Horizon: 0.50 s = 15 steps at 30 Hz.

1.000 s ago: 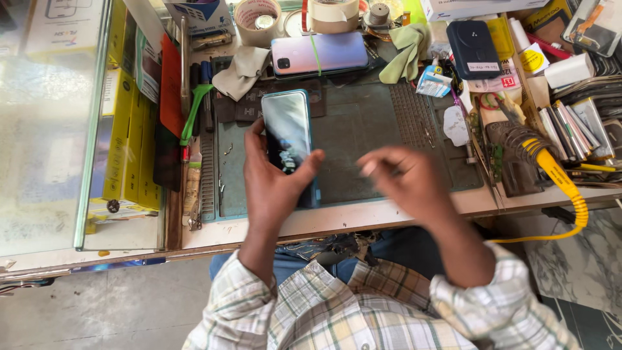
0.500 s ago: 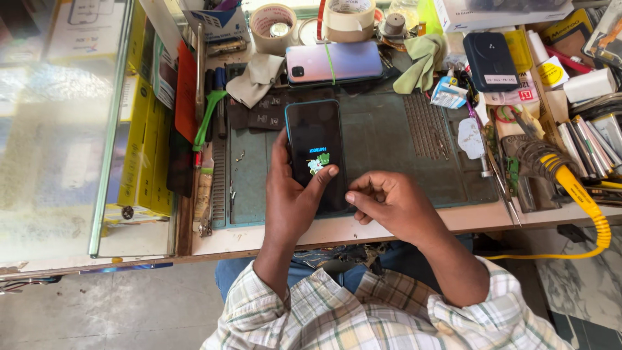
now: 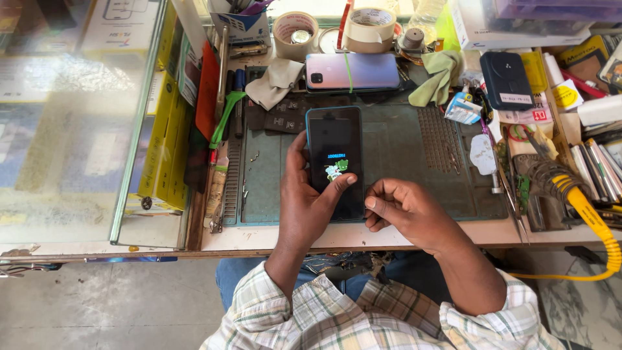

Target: The person cleans the exterior of a teal smartphone with a white cloth, then uses a prying tool to separate the back cover from the chassis. After removing the cover, they use a syringe-like tool to apply a liquid to the internal components.

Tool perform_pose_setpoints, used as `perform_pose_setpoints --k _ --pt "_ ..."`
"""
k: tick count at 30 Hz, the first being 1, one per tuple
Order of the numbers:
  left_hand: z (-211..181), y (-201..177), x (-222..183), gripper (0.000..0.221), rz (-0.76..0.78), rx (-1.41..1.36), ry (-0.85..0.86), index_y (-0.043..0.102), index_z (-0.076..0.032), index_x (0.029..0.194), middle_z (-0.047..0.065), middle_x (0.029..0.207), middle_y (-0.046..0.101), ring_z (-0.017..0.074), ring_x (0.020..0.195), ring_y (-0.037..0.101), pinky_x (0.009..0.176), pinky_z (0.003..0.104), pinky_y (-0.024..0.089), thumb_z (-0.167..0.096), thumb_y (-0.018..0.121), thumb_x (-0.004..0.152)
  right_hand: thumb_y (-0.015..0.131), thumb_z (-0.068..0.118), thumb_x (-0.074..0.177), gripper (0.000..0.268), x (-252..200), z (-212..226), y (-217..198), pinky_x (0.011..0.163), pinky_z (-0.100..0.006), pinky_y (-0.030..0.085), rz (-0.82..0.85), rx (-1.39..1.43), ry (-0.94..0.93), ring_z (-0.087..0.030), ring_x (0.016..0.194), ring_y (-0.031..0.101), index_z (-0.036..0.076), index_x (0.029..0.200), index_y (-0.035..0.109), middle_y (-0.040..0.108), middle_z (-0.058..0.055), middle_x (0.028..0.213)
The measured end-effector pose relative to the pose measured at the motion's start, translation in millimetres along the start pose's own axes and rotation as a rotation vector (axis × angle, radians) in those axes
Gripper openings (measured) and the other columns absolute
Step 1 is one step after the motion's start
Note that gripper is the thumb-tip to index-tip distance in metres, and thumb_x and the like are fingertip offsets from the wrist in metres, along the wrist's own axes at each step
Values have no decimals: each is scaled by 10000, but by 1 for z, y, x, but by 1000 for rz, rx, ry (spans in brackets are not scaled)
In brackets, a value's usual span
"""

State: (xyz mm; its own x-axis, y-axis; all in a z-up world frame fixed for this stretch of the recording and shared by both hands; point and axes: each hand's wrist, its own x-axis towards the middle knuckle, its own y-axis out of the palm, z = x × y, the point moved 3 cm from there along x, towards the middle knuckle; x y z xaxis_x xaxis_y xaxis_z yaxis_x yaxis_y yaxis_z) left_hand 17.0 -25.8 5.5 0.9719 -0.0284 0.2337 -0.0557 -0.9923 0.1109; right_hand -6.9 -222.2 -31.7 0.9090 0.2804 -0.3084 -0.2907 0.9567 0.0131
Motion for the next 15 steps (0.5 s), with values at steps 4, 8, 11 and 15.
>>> perform_pose_setpoints --k 4,8,11,15 --pt "0 1 1 826 -14 -49 6 322 12 1512 135 1283 632 167 1131 691 904 310 626 -18 815 850 668 174 957 177 1 1 -2 711 -308 623 7 55 -4 -145 761 720 -3 957 653 690 -57 834" --pt "6 -3 3 715 -58 -12 -16 390 16 1417 136 1239 647 159 1114 671 925 305 602 -30 826 853 700 154 939 170 0 3 -2 685 -305 613 -34 86 2 -143 754 714 -6 996 683 706 -67 856" --pt "9 -6 5 592 -61 -20 -6 424 17 1371 133 1240 652 154 1130 654 960 300 568 -36 784 904 721 108 922 166 0 5 0 675 -300 609 -48 108 -30 -143 745 709 -9 1038 703 712 -70 875" --pt "14 -6 5 515 -55 -57 -27 426 16 1366 123 1202 677 141 1101 654 948 284 549 -53 732 959 716 82 934 144 0 2 2 680 -297 613 -77 79 -68 -142 751 714 -21 1033 710 713 -78 875"
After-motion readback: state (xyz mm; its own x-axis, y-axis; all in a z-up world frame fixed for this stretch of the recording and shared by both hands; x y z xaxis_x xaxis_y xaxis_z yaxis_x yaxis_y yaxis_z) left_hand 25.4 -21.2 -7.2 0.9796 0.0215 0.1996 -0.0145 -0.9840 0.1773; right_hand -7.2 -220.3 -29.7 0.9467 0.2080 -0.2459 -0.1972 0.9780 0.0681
